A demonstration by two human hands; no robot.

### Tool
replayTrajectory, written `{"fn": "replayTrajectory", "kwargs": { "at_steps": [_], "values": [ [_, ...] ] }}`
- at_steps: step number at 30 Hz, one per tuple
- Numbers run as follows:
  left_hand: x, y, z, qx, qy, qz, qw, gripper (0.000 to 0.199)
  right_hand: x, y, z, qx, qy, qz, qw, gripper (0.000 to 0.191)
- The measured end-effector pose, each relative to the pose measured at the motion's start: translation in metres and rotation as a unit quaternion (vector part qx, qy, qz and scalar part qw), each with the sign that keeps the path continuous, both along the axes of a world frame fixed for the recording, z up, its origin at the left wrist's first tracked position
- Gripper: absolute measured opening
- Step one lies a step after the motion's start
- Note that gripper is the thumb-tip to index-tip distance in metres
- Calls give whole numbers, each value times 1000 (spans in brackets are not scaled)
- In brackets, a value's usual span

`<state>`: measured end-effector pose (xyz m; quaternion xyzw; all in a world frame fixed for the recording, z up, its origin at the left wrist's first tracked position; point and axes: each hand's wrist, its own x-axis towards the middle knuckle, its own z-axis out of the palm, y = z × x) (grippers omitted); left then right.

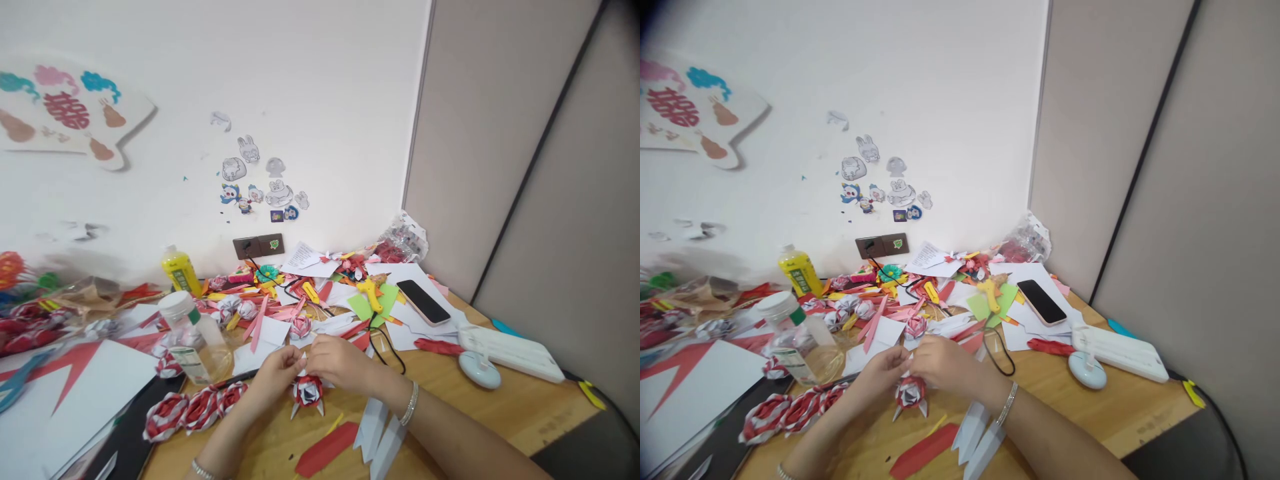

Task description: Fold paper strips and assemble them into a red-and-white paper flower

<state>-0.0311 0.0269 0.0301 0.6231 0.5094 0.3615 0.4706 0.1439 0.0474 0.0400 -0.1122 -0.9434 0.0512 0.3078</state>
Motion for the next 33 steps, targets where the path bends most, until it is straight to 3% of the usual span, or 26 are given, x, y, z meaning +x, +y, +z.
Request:
{"fn": "replayTrajectory", "kwargs": {
  "at_steps": [6,15,26,33],
  "values": [
    [0,0,1,-5,-1,27,1000,32,-1,-9,4,-151,58,-65,985,18],
    [0,-1,-4,-14,-18,62,998,27,1,-12,5,-30,-20,-14,999,23],
    [5,-5,2,-16,-37,45,998,30,-5,-12,2,-246,79,-80,963,31],
    [4,-5,4,31,-3,83,996,26,-10,-17,-3,-214,113,-68,968,28]
  ]
}}
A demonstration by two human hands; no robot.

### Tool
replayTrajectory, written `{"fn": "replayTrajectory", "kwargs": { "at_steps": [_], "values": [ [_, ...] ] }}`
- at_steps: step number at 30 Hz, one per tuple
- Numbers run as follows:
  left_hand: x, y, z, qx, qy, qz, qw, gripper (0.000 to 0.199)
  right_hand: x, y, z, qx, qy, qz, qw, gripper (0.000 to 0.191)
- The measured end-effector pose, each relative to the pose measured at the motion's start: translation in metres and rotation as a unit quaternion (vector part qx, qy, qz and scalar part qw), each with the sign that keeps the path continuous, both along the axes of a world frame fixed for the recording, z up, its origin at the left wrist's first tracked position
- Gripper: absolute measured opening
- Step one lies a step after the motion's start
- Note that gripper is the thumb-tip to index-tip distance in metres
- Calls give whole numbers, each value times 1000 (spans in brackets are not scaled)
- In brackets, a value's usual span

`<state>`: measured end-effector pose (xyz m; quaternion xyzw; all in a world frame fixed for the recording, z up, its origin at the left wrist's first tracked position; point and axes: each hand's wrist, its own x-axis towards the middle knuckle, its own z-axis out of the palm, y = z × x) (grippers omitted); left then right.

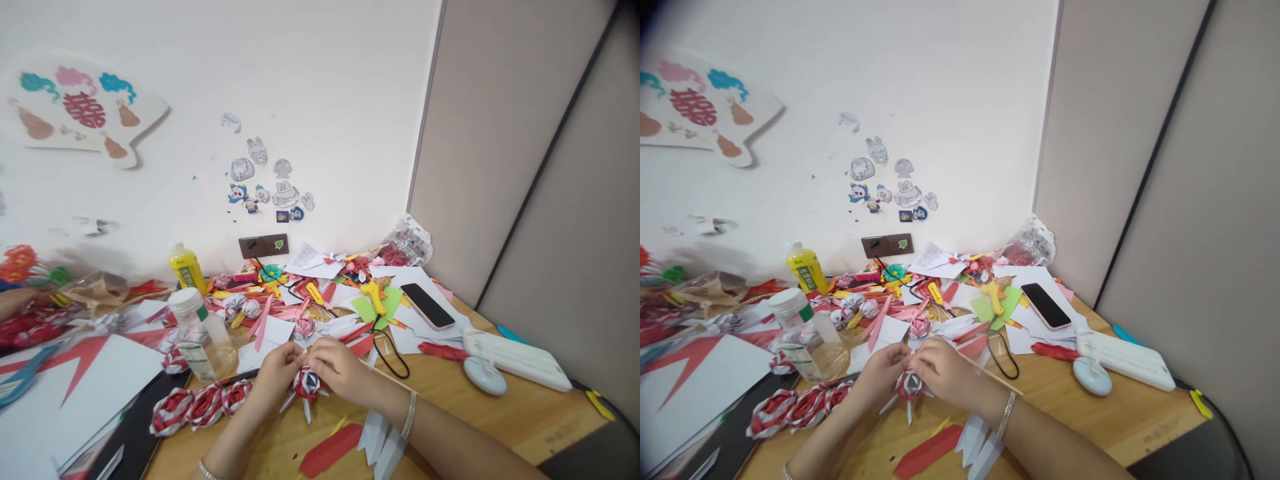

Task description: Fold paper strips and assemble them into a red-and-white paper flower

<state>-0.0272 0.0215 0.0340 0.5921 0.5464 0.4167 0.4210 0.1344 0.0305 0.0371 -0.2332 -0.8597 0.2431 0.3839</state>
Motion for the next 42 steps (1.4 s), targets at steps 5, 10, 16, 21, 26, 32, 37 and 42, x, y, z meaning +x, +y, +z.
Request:
{"fn": "replayTrajectory", "kwargs": {
  "at_steps": [5,10,16,21,26,32,37,42],
  "values": [
    [4,-3,2,37,44,28,998,19,-2,-4,-4,62,-16,1,998,26],
    [5,-3,5,64,79,56,993,18,-7,-5,-6,-62,41,-67,995,29],
    [4,-2,-1,75,102,76,989,18,-9,-3,-9,-111,82,-58,989,26],
    [5,-3,-3,88,107,79,987,20,-9,2,-16,-141,101,-32,984,25],
    [6,-2,0,92,99,69,988,22,-11,6,-21,-180,109,-70,975,33],
    [5,-3,-3,98,105,80,986,21,-10,-1,-14,-110,103,-73,986,26],
    [5,-2,-5,102,110,90,985,20,-8,0,-15,-143,106,-102,979,25],
    [4,-2,-1,106,114,115,981,21,-5,-3,-12,-147,119,-111,976,30]
  ]
}}
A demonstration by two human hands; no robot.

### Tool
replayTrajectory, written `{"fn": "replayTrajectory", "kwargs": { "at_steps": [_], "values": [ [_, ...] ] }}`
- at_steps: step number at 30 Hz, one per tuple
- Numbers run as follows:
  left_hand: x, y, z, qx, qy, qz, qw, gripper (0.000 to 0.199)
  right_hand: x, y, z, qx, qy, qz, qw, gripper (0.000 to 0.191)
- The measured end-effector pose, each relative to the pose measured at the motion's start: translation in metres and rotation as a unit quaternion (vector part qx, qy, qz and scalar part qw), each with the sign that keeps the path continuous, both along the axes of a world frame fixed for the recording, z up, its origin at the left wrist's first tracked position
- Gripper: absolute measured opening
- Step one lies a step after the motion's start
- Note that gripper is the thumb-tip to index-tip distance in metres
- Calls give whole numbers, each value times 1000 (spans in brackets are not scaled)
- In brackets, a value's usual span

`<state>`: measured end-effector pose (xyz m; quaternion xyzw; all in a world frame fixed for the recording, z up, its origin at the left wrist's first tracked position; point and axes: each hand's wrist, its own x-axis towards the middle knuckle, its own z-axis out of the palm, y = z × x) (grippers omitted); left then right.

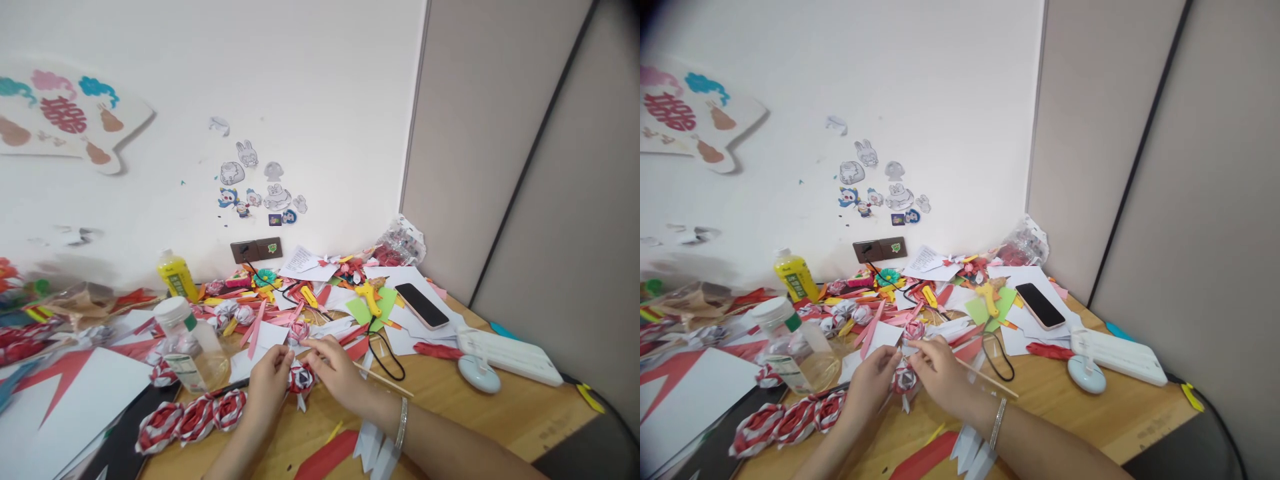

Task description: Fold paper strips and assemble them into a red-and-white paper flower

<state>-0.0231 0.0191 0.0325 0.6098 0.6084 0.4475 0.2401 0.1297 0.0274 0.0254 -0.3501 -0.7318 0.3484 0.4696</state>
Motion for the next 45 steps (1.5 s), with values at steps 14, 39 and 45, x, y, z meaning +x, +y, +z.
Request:
{"fn": "replayTrajectory", "kwargs": {
  "at_steps": [14,39,45],
  "values": [
    [3,-4,9,12,-31,-9,999,27,4,4,12,68,2,64,996,31],
    [5,-5,7,76,-47,-88,992,20,3,15,7,70,-4,-119,990,5],
    [6,-7,5,122,-6,-68,990,19,6,13,8,199,6,-117,973,4]
  ]
}}
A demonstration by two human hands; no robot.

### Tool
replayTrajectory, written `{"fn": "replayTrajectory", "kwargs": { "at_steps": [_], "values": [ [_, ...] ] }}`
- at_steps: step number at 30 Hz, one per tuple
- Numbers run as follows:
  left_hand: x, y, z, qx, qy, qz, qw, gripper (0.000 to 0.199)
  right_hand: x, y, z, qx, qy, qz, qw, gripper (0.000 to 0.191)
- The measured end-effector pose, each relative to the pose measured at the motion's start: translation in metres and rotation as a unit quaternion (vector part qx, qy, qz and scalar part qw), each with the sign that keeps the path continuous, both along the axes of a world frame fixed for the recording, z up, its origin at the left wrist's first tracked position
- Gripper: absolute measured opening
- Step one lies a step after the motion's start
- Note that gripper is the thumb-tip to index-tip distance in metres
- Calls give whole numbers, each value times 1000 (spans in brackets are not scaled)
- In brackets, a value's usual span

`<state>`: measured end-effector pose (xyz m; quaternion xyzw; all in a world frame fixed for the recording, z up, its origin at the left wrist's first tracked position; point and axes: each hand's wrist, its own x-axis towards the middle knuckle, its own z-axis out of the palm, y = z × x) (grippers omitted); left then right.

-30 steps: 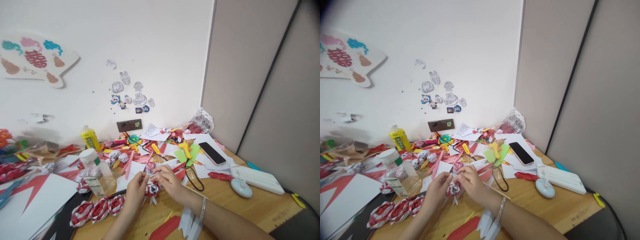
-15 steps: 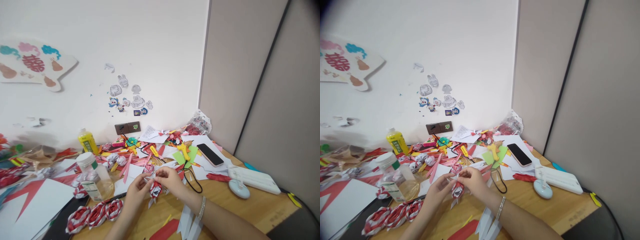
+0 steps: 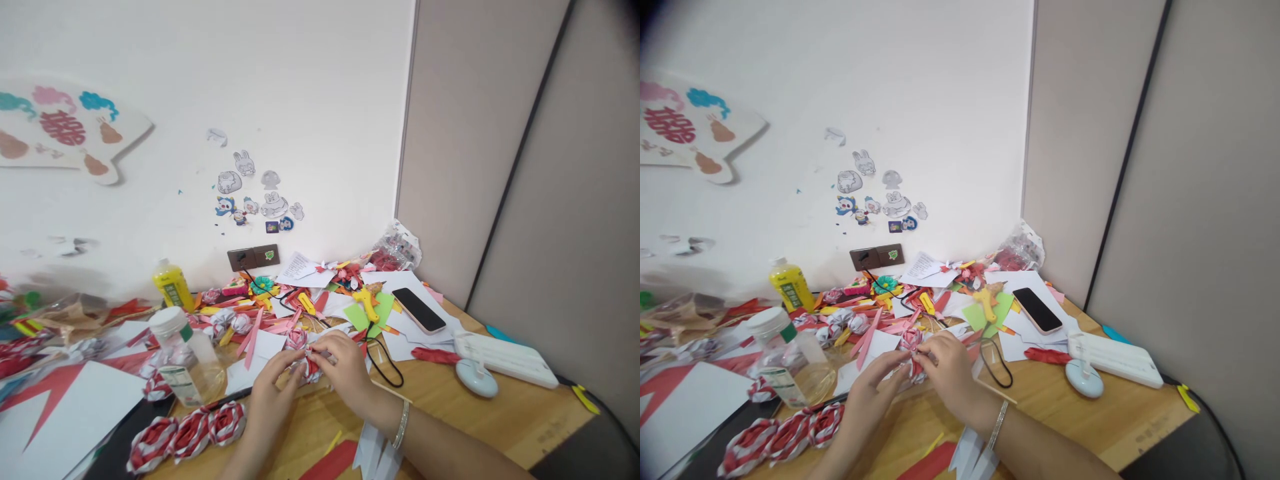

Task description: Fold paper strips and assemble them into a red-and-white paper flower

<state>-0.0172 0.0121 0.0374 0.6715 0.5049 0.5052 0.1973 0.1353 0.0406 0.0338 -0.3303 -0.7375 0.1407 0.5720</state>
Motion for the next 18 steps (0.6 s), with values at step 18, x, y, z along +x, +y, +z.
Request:
{"fn": "replayTrajectory", "kwargs": {
  "at_steps": [18],
  "values": [
    [-8,-3,19,-205,-2,-168,964,26,4,1,11,-402,53,224,886,20]
  ]
}}
